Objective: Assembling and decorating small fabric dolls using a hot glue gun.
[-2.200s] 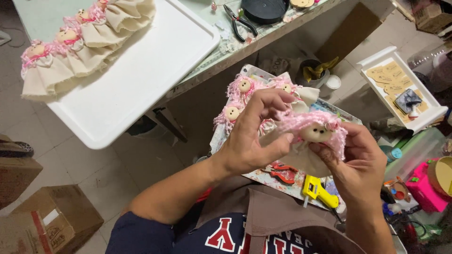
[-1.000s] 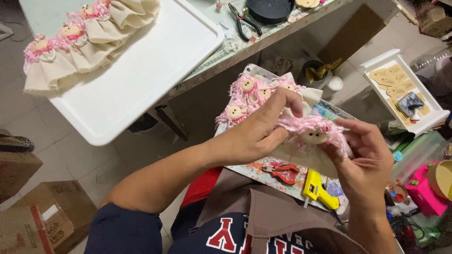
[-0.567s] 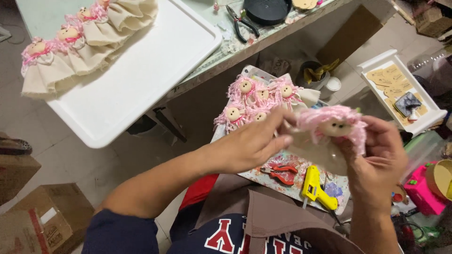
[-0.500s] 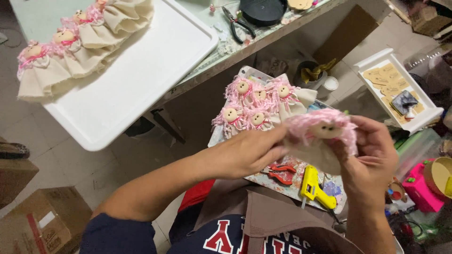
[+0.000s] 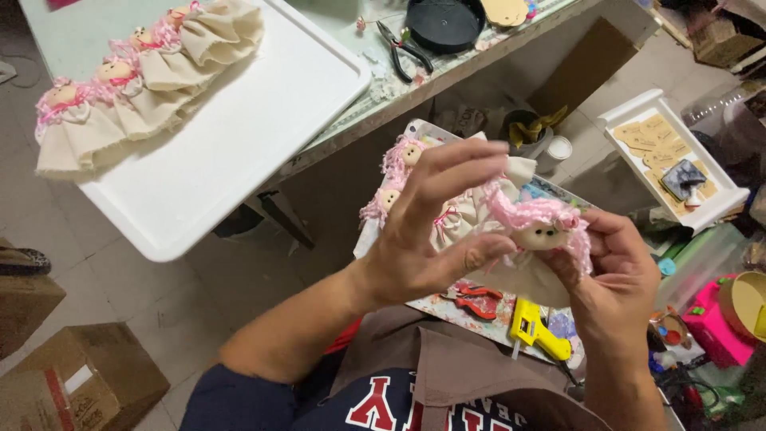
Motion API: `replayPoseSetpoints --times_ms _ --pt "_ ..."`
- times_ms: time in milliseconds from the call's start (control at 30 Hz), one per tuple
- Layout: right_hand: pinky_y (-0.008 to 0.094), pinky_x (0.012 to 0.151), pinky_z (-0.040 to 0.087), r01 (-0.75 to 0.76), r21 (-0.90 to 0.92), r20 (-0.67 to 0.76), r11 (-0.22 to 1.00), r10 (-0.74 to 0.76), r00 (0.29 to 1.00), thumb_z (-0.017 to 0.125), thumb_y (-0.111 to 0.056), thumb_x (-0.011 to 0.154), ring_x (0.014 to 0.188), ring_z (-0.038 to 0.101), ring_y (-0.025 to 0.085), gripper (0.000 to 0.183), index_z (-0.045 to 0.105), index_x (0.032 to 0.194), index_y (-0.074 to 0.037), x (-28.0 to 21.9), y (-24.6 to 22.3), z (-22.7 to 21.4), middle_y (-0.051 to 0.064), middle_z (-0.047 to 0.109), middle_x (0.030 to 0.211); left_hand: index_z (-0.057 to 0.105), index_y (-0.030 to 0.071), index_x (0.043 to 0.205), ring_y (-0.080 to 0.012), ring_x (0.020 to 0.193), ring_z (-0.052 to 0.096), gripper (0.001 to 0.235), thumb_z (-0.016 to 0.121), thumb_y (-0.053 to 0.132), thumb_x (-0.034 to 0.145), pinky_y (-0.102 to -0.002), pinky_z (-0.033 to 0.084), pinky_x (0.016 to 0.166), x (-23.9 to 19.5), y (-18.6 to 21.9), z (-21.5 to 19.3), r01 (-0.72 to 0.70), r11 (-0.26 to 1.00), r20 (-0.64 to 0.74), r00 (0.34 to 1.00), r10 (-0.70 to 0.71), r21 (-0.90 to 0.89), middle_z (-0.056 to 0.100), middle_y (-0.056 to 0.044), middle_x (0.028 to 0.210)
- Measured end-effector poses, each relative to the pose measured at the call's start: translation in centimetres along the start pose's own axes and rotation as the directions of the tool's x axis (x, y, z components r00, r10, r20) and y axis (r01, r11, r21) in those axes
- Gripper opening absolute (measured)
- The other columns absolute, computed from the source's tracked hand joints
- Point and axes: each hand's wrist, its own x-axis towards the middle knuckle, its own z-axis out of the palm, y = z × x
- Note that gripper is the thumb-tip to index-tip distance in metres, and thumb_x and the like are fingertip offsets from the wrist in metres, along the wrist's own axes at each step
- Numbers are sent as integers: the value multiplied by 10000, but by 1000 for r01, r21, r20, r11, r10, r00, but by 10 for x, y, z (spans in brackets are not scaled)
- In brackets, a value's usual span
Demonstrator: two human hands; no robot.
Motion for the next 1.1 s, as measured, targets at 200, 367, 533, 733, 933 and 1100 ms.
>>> replayPoseSetpoints --times_ms 200,367,533,733,933,1100 --pt "229 752 528 34 28 -27 999 -33 999 665 -171 753 858 602 138 411 504 1086 10 -4 -5 3 116 610 994 293 140 1343 -292 1130 633 516 619 49 954 -357 579 1043 -13 -14 22 -48 998 11 999 48 28 487 -127 1296" --pt "226 810 516 43 49 -59 998 -40 997 674 -184 748 903 599 138 392 512 1062 -15 -6 -2 4 100 602 1025 532 28 1085 -270 907 670 242 635 28 866 -330 600 855 -23 -16 35 -61 980 -75 994 76 189 639 -151 988" --pt "196 742 484 19 71 -133 997 -9 991 676 -180 774 844 556 95 353 514 1046 -24 -10 -1 10 66 589 979 482 82 1070 -218 841 586 215 577 106 878 -333 484 762 -37 -20 53 -52 975 -207 974 98 216 597 -110 973" --pt "186 708 493 21 75 -149 997 -9 989 682 -185 768 805 556 83 340 520 1032 -45 -9 -3 8 40 591 954 569 24 922 -256 871 584 120 565 89 822 -350 420 794 -41 -10 45 -96 941 -38 993 115 323 612 -157 954" --pt "216 748 479 25 -19 -105 999 -27 994 677 -188 762 835 561 109 375 510 1057 -26 -4 -4 0 77 593 957 523 49 1111 -276 603 591 322 557 -42 803 -411 398 522 -37 23 8 -130 907 740 631 -235 399 631 -159 900" --pt "203 680 516 -43 73 69 996 38 997 676 -136 734 804 598 102 372 520 1051 -22 5 9 -14 81 624 940 458 45 1198 -318 884 620 262 379 136 965 -395 474 767 -6 52 -41 280 943 823 567 -14 -177 599 -151 1041"
